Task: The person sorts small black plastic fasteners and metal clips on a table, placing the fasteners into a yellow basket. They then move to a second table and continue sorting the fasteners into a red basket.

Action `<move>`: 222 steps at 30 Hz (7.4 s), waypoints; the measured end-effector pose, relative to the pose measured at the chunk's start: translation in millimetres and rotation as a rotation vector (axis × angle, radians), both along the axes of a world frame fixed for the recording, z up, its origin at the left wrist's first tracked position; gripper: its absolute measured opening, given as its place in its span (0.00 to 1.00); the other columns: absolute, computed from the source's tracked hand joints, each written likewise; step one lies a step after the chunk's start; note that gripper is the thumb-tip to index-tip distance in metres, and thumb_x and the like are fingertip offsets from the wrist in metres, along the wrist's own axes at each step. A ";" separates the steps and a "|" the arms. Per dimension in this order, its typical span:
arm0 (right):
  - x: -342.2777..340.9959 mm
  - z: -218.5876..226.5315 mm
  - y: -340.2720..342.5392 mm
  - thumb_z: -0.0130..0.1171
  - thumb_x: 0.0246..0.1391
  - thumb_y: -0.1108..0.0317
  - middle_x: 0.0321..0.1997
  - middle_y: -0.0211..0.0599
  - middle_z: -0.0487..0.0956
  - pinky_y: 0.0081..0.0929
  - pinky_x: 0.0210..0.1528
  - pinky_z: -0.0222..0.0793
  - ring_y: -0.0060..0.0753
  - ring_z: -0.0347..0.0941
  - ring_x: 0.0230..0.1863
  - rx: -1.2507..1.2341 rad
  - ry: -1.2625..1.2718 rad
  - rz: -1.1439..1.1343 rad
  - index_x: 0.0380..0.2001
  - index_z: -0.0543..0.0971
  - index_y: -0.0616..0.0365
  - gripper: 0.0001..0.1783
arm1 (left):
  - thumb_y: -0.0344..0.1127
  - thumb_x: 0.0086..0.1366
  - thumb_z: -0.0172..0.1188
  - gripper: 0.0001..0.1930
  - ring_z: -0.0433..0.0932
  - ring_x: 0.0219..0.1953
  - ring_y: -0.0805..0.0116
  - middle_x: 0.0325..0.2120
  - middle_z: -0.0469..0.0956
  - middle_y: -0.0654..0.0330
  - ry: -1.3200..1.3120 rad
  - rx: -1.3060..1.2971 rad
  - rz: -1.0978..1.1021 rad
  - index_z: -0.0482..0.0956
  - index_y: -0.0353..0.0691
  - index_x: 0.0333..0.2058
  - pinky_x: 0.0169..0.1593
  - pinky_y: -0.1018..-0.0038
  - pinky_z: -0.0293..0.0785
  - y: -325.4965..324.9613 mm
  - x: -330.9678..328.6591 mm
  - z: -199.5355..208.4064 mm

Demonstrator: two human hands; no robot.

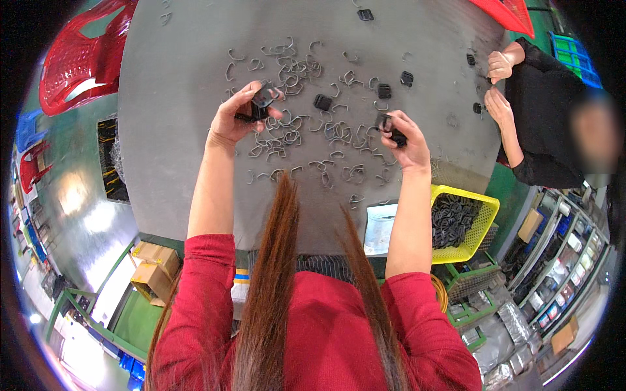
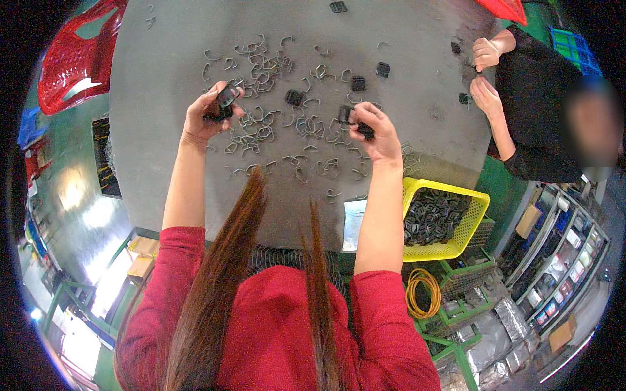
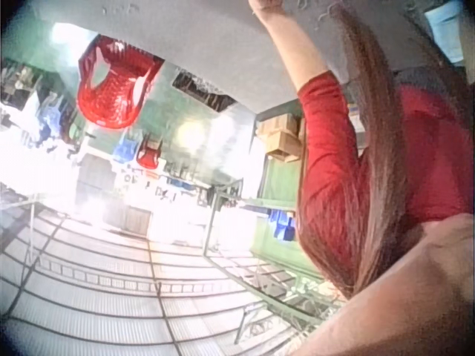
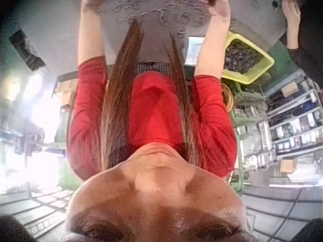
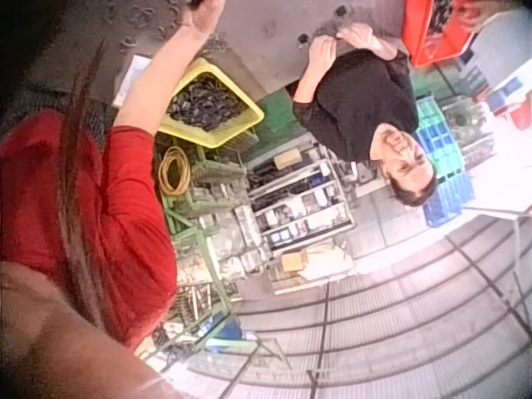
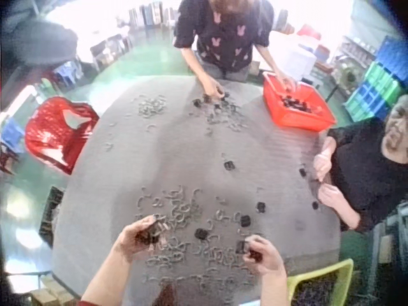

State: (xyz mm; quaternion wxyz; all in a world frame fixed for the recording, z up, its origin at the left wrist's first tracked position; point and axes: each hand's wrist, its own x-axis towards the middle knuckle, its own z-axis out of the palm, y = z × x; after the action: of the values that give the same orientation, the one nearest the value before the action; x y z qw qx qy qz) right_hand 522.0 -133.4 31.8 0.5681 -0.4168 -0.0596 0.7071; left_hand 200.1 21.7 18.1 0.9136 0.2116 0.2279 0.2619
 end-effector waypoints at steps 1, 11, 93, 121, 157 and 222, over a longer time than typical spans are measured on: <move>-1.1 4.3 -1.8 0.59 0.50 0.69 0.30 0.32 0.75 0.16 0.21 0.60 0.21 0.69 0.28 0.016 0.014 -0.062 0.34 0.75 0.56 0.08 | 0.37 0.61 0.49 0.07 0.80 0.34 0.55 0.38 0.74 0.44 0.036 -0.012 0.021 0.67 0.41 0.30 0.21 0.74 0.76 0.8 3.9 -4.3; 15.2 -46.4 60.3 0.67 0.41 0.55 0.31 0.36 0.79 0.32 0.37 0.72 0.39 0.76 0.37 -0.506 -1.754 0.278 0.36 0.77 0.56 0.21 | 0.41 0.56 0.61 0.11 0.70 0.18 0.78 0.17 0.71 0.68 0.924 0.322 0.048 0.72 0.40 0.28 0.18 0.84 0.59 13.4 69.2 -26.6; 66.3 -12.4 70.9 0.69 0.39 0.58 0.31 0.33 0.81 0.31 0.39 0.69 0.29 0.76 0.36 -0.506 -0.668 -0.120 0.31 0.82 0.55 0.17 | 0.37 0.57 0.61 0.15 0.74 0.28 0.74 0.26 0.78 0.64 1.000 0.885 -0.188 0.78 0.39 0.43 0.33 0.76 0.71 104.0 245.0 -61.3; -60.9 -7.1 -280.2 0.60 0.50 0.61 0.36 0.40 0.72 0.37 0.40 0.66 0.45 0.69 0.39 -0.786 -1.880 -0.223 0.40 0.75 0.56 0.16 | 0.45 0.49 0.63 0.42 0.37 0.69 0.57 0.65 0.47 0.59 0.437 2.145 -0.609 0.54 0.47 0.62 0.65 0.44 0.32 -216.7 274.5 -37.4; -62.5 13.8 -243.1 0.59 0.48 0.65 0.45 0.44 0.71 0.44 0.54 0.58 0.49 0.64 0.51 -0.483 -2.206 -0.387 0.47 0.71 0.59 0.22 | 0.45 0.64 0.47 0.27 0.38 0.69 0.68 0.65 0.50 0.73 0.896 2.114 -0.552 0.56 0.58 0.63 0.63 0.41 0.23 -222.7 122.0 -67.9; 89.1 -92.3 174.8 0.47 0.58 0.51 0.65 0.39 0.61 0.51 0.65 0.46 0.41 0.53 0.66 0.104 -2.085 0.081 0.60 0.61 0.52 0.30 | 0.35 0.60 0.51 0.27 0.51 0.66 0.64 0.62 0.56 0.62 1.176 1.712 -0.396 0.59 0.47 0.59 0.65 0.48 0.39 -184.8 76.6 -64.9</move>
State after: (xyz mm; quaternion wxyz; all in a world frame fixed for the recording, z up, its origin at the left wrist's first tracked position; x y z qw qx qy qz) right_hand 611.0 41.4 -60.5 0.2283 -0.7932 -0.5644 0.0120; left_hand 276.7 -163.0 -46.8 0.2320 0.9123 0.3354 0.0380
